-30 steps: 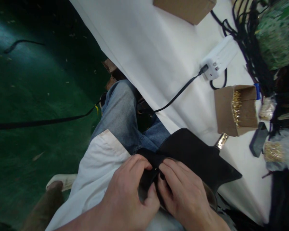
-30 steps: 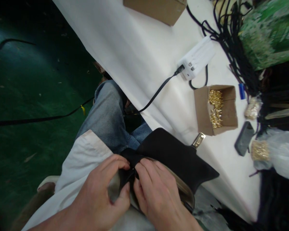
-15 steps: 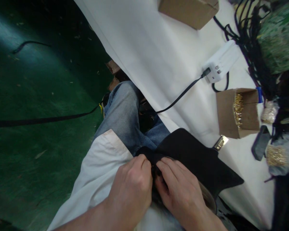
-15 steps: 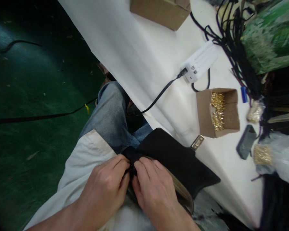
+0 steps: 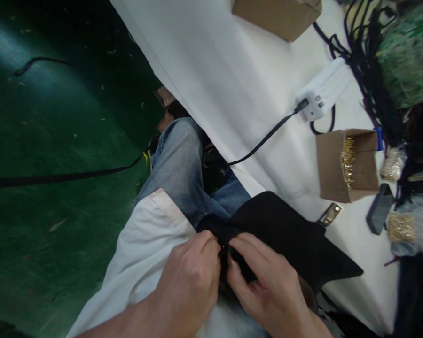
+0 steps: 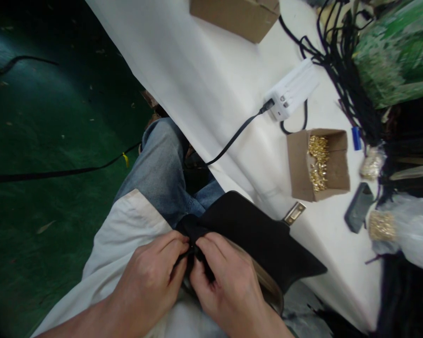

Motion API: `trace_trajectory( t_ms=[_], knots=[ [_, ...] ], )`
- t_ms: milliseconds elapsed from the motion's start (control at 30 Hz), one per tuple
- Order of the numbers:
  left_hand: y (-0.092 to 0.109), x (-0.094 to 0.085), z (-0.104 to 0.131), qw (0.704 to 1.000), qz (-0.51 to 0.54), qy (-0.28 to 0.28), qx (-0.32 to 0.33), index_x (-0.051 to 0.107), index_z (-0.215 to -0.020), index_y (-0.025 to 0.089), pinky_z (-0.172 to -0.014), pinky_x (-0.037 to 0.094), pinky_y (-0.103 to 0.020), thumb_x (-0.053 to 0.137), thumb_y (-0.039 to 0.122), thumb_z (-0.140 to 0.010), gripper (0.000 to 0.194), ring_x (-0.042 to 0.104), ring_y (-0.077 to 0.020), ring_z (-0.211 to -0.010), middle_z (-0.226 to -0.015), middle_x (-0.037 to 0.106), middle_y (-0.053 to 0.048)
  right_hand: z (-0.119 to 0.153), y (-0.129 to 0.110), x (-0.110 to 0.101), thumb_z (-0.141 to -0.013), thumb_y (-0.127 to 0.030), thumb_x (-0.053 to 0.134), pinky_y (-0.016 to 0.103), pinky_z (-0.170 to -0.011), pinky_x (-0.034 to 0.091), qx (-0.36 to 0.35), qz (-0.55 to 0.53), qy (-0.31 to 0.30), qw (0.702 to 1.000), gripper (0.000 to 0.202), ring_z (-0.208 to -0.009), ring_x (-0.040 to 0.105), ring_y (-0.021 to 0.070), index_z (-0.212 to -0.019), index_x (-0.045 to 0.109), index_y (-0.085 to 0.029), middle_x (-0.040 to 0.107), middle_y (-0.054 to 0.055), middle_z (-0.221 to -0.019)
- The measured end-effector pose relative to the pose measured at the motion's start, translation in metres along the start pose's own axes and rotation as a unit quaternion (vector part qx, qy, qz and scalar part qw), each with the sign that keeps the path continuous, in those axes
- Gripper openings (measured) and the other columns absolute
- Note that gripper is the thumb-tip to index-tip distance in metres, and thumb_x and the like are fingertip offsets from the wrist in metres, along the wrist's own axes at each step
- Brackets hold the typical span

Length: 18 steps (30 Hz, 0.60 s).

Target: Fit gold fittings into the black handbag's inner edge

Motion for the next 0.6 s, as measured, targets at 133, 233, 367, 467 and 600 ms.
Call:
trace_trajectory(
  t_ms=[133,233,367,467,600],
  knots=[
    [0.001,-0.002,0.000,1.000,0.006,0.001,0.011,0.064,-0.088,0.017,-0.072,0.072,-0.043,0.053,-0.003,-0.090,0.023,0.077,-0.0274,-0.085,-0.098,0.076,-0.012,-0.002,0.003,-0.001,-0.101,-0.012,0.056,0.030,-0.080,0.066,0.007,-0.006,-0.025,1.000,0.020,-0.097,0.078,0.0211,-0.116,0.065,-0.021,0.076,0.008,-0.110],
    [0.002,-0.004,0.001,1.000,0.007,-0.004,0.009,0.065,-0.095,0.016,-0.077,0.072,-0.041,0.052,0.001,-0.095,0.020,0.078,-0.0261,-0.087,-0.100,0.077,-0.012,-0.002,0.006,-0.001,-0.101,-0.012,0.056,0.030,-0.079,0.065,0.002,0.001,-0.050,0.999,0.021,-0.096,0.077,0.0208,-0.117,0.064,-0.022,0.076,0.007,-0.111],
    [0.005,-0.007,0.005,1.000,0.006,0.000,0.027,0.067,-0.110,0.013,-0.088,0.071,-0.038,0.051,0.003,-0.097,0.023,0.079,-0.0254,-0.098,-0.108,0.079,-0.013,-0.001,0.011,0.001,-0.101,-0.012,0.055,0.030,-0.080,0.065,-0.004,0.007,-0.071,0.997,0.023,-0.097,0.077,0.0204,-0.121,0.063,-0.022,0.075,0.008,-0.114],
    [0.007,-0.009,0.006,0.999,0.001,0.016,0.041,0.068,-0.109,0.012,-0.091,0.069,-0.035,0.052,0.001,-0.096,0.023,0.079,-0.0245,-0.100,-0.106,0.079,-0.013,0.000,0.012,0.003,-0.101,-0.012,0.055,0.030,-0.079,0.065,-0.009,0.021,-0.070,0.997,0.023,-0.097,0.077,0.0206,-0.120,0.062,-0.022,0.075,0.008,-0.115],
    [0.007,-0.010,0.008,0.998,0.002,0.034,0.045,0.068,-0.107,0.012,-0.091,0.068,-0.031,0.054,0.001,-0.096,0.021,0.078,-0.0227,-0.100,-0.107,0.080,-0.013,0.001,0.011,0.003,-0.102,-0.012,0.053,0.029,-0.075,0.063,-0.021,0.045,-0.056,0.997,0.020,-0.095,0.077,0.0206,-0.118,0.063,-0.021,0.075,0.009,-0.113]
  ],
)
Point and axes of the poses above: each hand's wrist, its own z-axis away from the middle knuckle, its own x-axis out of the palm, y = z × x, the point moved 6 cm from there along -z, towards the middle knuckle
